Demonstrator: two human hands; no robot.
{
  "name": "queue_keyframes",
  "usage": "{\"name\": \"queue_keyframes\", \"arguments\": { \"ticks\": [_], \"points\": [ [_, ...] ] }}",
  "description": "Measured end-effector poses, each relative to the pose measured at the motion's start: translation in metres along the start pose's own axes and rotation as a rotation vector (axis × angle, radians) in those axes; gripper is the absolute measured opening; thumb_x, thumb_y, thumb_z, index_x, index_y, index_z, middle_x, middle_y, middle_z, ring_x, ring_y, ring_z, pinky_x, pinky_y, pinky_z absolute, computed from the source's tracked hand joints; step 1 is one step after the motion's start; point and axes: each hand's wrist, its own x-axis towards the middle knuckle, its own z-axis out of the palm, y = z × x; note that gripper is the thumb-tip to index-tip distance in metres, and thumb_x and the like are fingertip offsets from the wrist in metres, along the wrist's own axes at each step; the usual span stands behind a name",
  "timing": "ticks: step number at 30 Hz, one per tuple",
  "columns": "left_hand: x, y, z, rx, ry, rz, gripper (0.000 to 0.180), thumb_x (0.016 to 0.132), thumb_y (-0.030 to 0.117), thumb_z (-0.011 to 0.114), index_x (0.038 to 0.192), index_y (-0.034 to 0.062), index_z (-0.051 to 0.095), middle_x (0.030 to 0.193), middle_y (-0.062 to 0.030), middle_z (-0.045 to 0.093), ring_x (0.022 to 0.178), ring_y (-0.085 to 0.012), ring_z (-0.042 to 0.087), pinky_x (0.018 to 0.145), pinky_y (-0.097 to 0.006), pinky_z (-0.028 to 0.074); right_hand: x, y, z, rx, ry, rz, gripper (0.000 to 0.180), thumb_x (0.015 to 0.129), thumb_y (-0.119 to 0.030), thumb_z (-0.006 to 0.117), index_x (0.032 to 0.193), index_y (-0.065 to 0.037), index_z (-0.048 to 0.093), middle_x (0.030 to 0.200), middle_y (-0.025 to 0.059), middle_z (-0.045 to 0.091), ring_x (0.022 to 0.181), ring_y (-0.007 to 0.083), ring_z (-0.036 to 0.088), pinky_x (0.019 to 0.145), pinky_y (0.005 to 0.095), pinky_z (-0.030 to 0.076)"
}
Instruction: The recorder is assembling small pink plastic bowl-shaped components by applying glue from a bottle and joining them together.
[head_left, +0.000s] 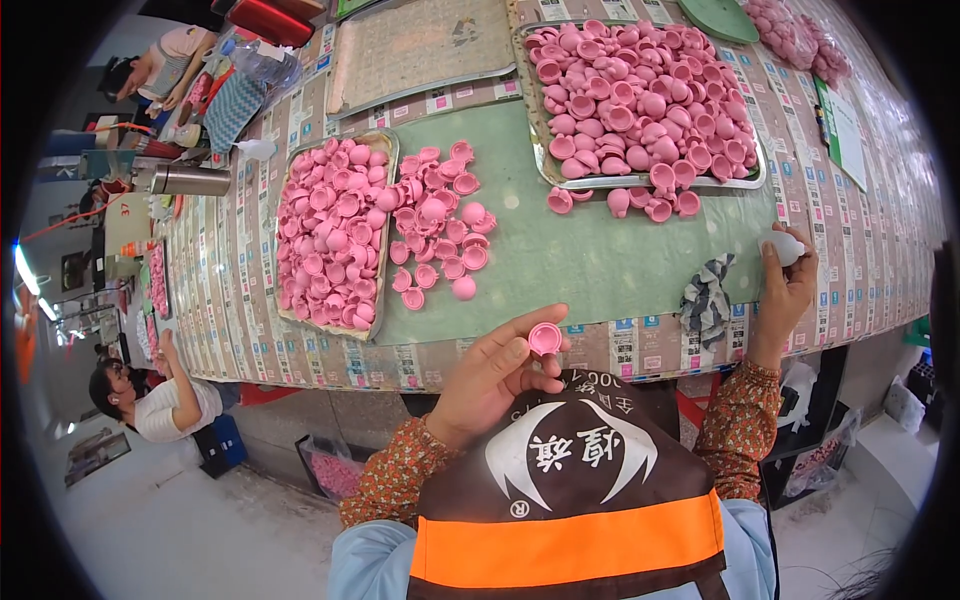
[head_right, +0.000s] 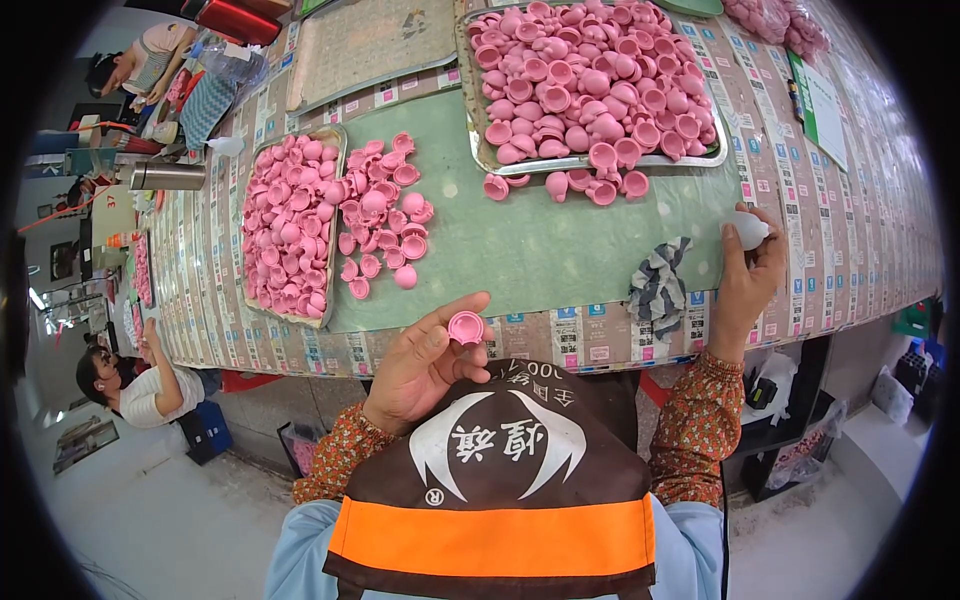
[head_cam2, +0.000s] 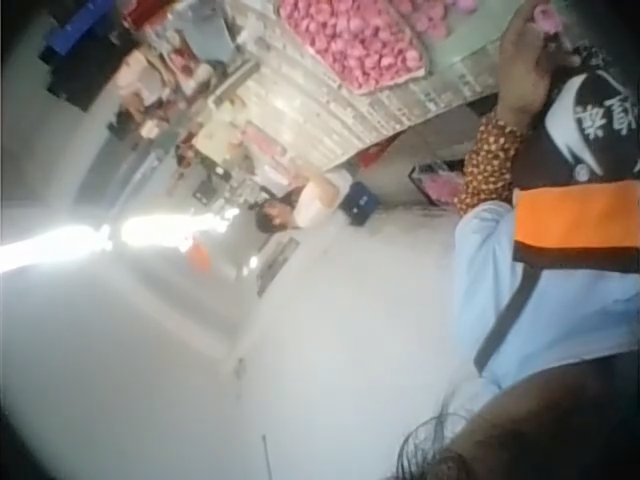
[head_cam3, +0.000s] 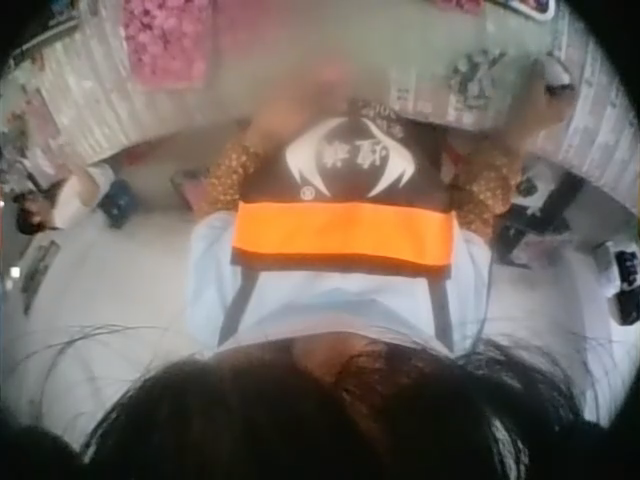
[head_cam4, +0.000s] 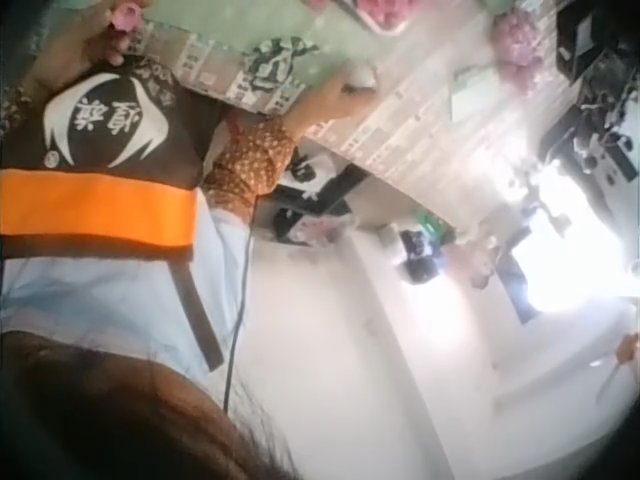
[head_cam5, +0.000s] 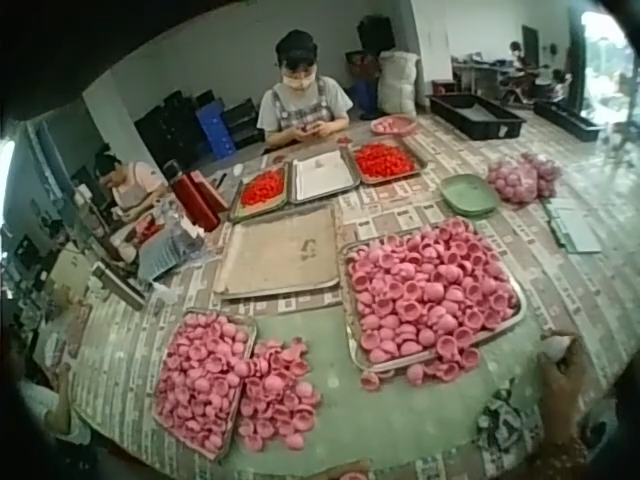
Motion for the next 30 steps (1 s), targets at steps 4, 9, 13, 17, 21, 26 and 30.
{"name": "queue_keyframes", "arguments": {
  "ticks": [4,9,13,17,21,26,30],
  "points": [
    [0.001,-0.002,-0.002,-0.089,-0.017,-0.023,0.06,0.101,0.028,0.055,0.147,-0.0044,0.033,0.121,-0.0156,0.06,0.098,-0.0202,0.064,0.085,-0.036,0.059,-0.003,-0.002,-0.001,-0.005,-0.001,0.004,0.038,0.091,-0.002,0.064,0.127,0.001,0.052,0.124,0.0125,0.062,0.106,0.015,0.059,0.093,0.0286,0.046],
    [0.002,-0.007,-0.006,-0.193,-0.033,-0.059,0.058,0.101,0.027,0.053,0.147,-0.0026,0.033,0.121,-0.0156,0.058,0.098,-0.0219,0.064,0.085,-0.037,0.059,-0.014,-0.003,-0.006,0.139,0.072,0.006,0.042,0.091,0.0,0.061,0.131,0.002,0.048,0.125,0.0138,0.058,0.106,0.0164,0.058,0.091,0.0295,0.047],
    [0.003,-0.011,-0.008,-0.317,-0.041,-0.084,0.053,0.104,0.029,0.047,0.146,-0.0012,0.034,0.12,-0.0156,0.058,0.098,-0.0225,0.064,0.085,-0.037,0.059,-0.025,-0.011,-0.005,0.162,0.263,-0.112,0.042,0.091,0.003,0.058,0.132,0.003,0.048,0.122,0.013,0.058,0.108,0.0179,0.057,0.093,0.0297,0.046],
    [0.004,-0.012,-0.005,-0.451,-0.033,-0.136,0.051,0.106,0.031,0.043,0.145,-0.0004,0.036,0.12,-0.0149,0.059,0.099,-0.0225,0.064,0.084,-0.035,0.06,-0.035,-0.015,-0.008,0.06,0.353,-0.207,0.039,0.091,0.004,0.059,0.129,0.004,0.051,0.117,0.0123,0.059,0.104,0.0177,0.057,0.093,0.0304,0.045],
    [0.006,-0.014,-0.005,-0.501,-0.036,-0.159,0.051,0.106,0.032,0.043,0.145,0.0003,0.036,0.12,-0.0137,0.059,0.099,-0.0219,0.063,0.084,-0.035,0.06,-0.046,-0.038,0.01,-0.032,0.237,-0.358,0.036,0.088,0.007,0.062,0.123,0.003,0.056,0.11,0.0104,0.06,0.098,0.0165,0.056,0.09,0.0309,0.045],
    [0.008,-0.015,-0.002,-0.465,-0.02,-0.144,0.051,0.106,0.033,0.042,0.145,0.0008,0.037,0.119,-0.0127,0.059,0.099,-0.0212,0.063,0.083,-0.033,0.06,-0.042,-0.073,0.045,-0.3,-0.158,-0.393,0.03,0.083,0.004,0.066,0.113,-0.002,0.063,0.097,0.008,0.058,0.089,0.0185,0.054,0.083,0.0309,0.044],
    [0.011,-0.014,0.002,-0.459,-0.037,-0.124,0.052,0.106,0.034,0.043,0.145,0.001,0.036,0.119,-0.0126,0.059,0.099,-0.0213,0.062,0.083,-0.034,0.059,-0.033,-0.076,0.064,-0.434,-0.313,-0.352,0.03,0.08,-0.003,0.069,0.109,-0.004,0.063,0.093,0.0086,0.058,0.088,0.0232,0.051,0.081,0.0366,0.043]
  ]
}}
